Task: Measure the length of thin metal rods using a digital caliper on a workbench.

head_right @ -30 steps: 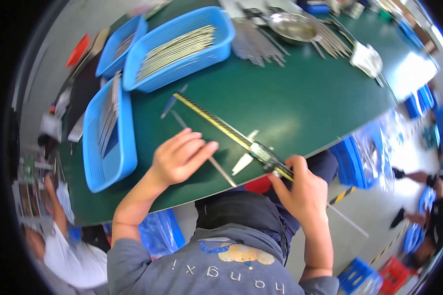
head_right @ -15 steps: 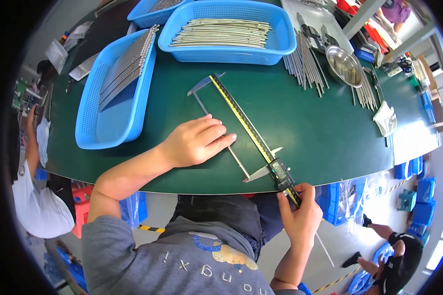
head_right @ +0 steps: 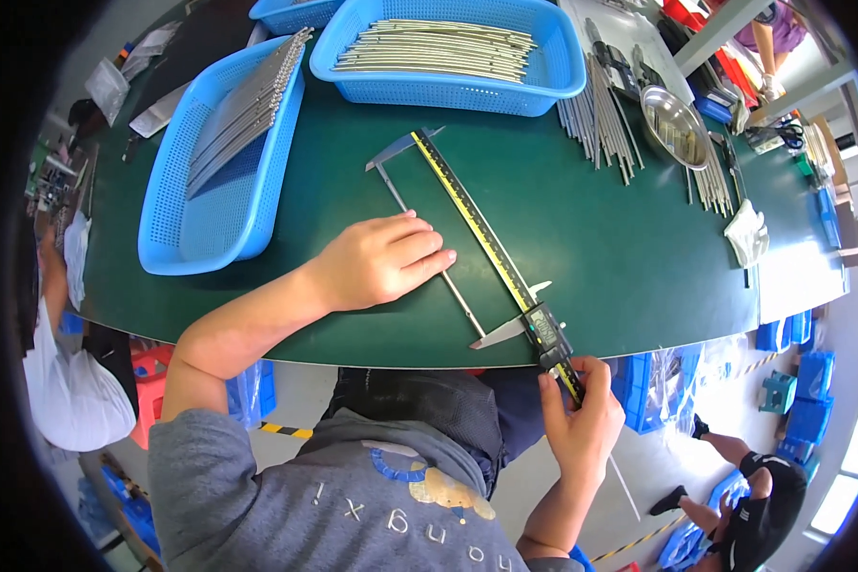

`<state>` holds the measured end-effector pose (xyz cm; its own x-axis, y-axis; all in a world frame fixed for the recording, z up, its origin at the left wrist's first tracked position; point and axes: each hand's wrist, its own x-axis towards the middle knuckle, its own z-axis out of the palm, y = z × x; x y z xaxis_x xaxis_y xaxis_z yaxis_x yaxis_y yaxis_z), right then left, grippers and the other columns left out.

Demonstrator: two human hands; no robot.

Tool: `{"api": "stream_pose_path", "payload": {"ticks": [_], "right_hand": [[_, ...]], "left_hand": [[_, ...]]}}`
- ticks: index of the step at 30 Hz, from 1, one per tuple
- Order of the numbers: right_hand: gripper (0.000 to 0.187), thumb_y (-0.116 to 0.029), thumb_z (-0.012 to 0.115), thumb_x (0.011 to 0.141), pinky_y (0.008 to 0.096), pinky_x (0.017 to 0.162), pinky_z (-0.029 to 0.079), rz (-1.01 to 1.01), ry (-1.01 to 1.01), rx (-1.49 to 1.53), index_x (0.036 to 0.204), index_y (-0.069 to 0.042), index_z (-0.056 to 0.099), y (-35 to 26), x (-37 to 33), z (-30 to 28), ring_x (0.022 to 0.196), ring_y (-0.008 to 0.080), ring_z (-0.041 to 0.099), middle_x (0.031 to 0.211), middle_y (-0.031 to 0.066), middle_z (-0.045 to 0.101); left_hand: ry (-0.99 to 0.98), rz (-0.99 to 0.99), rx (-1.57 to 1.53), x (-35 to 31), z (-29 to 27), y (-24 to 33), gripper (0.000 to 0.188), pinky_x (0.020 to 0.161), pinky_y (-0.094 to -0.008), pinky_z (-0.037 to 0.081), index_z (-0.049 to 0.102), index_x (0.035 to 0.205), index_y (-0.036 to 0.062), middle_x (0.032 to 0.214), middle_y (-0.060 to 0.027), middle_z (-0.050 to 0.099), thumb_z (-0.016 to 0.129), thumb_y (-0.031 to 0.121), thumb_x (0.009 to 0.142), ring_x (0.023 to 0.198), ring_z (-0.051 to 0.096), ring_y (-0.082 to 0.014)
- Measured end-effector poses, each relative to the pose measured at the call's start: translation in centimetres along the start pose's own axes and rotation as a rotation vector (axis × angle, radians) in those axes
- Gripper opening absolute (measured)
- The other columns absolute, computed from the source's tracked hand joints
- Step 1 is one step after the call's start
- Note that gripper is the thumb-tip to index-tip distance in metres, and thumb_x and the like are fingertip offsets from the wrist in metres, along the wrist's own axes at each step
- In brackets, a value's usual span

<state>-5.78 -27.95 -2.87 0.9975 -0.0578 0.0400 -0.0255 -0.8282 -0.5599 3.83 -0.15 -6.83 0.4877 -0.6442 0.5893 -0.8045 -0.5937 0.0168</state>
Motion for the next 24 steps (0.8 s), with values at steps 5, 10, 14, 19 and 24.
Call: {"api": "stream_pose_path", "payload": {"ticks": [5,10,14,19,24], "right_hand": [[0.029,-0.016,0.072,0.078,0.0270,0.048,0.040,-0.031,0.001,0.034,0.099,-0.004,0.056,-0.1,0.1,-0.1,0.049,0.0162,0.049,0.066,0.0070,0.056],[0.028,-0.016,0.071,0.079,0.0268,0.050,0.043,-0.041,0.020,0.048,0.101,-0.005,0.057,0.2,-0.2,0.1,0.052,0.0166,0.055,0.072,0.0079,0.062],[0.028,-0.021,0.072,0.079,0.0277,0.047,0.043,-0.032,0.027,-0.008,0.100,-0.008,0.058,0.1,-0.6,-0.1,0.049,0.0161,0.056,0.065,0.0041,0.060],[0.029,-0.025,0.073,0.078,0.0288,0.047,0.043,-0.015,0.048,-0.015,0.095,-0.007,0.058,0.1,-1.0,0.0,0.050,0.0173,0.057,0.064,0.0049,0.060],[0.027,-0.028,0.074,0.078,0.0308,0.048,0.044,-0.032,0.075,-0.071,0.088,-0.007,0.061,0.1,-1.0,0.2,0.052,0.0210,0.059,0.065,0.0067,0.061]], "left_hand": [[-0.049,0.021,-0.002,0.5,-0.6,-0.6,0.024,0.073,-0.0309,0.055,0.068,0.093,0.0058,0.086,-0.0042,0.059,0.065,0.009,0.070,0.083,0.062,-0.0199],[-0.034,-0.014,-0.020,0.6,-0.7,-0.5,0.022,0.072,-0.0323,0.056,0.069,0.091,0.0067,0.085,-0.0047,0.059,0.066,0.008,0.069,0.078,0.062,-0.0207],[-0.059,0.004,-0.020,0.8,-1.0,-0.4,0.024,0.074,-0.0341,0.056,0.070,0.093,0.0069,0.084,-0.0048,0.059,0.065,0.006,0.069,0.077,0.062,-0.0206],[-0.065,-0.013,-0.040,0.9,-1.0,-0.2,0.025,0.074,-0.0348,0.056,0.070,0.094,0.0064,0.084,-0.0057,0.059,0.064,0.004,0.070,0.077,0.062,-0.0217],[-0.101,-0.021,-0.070,0.9,-1.3,-0.4,0.024,0.077,-0.0367,0.055,0.070,0.094,0.0060,0.085,-0.0063,0.060,0.063,0.002,0.071,0.081,0.063,-0.0241]]}}
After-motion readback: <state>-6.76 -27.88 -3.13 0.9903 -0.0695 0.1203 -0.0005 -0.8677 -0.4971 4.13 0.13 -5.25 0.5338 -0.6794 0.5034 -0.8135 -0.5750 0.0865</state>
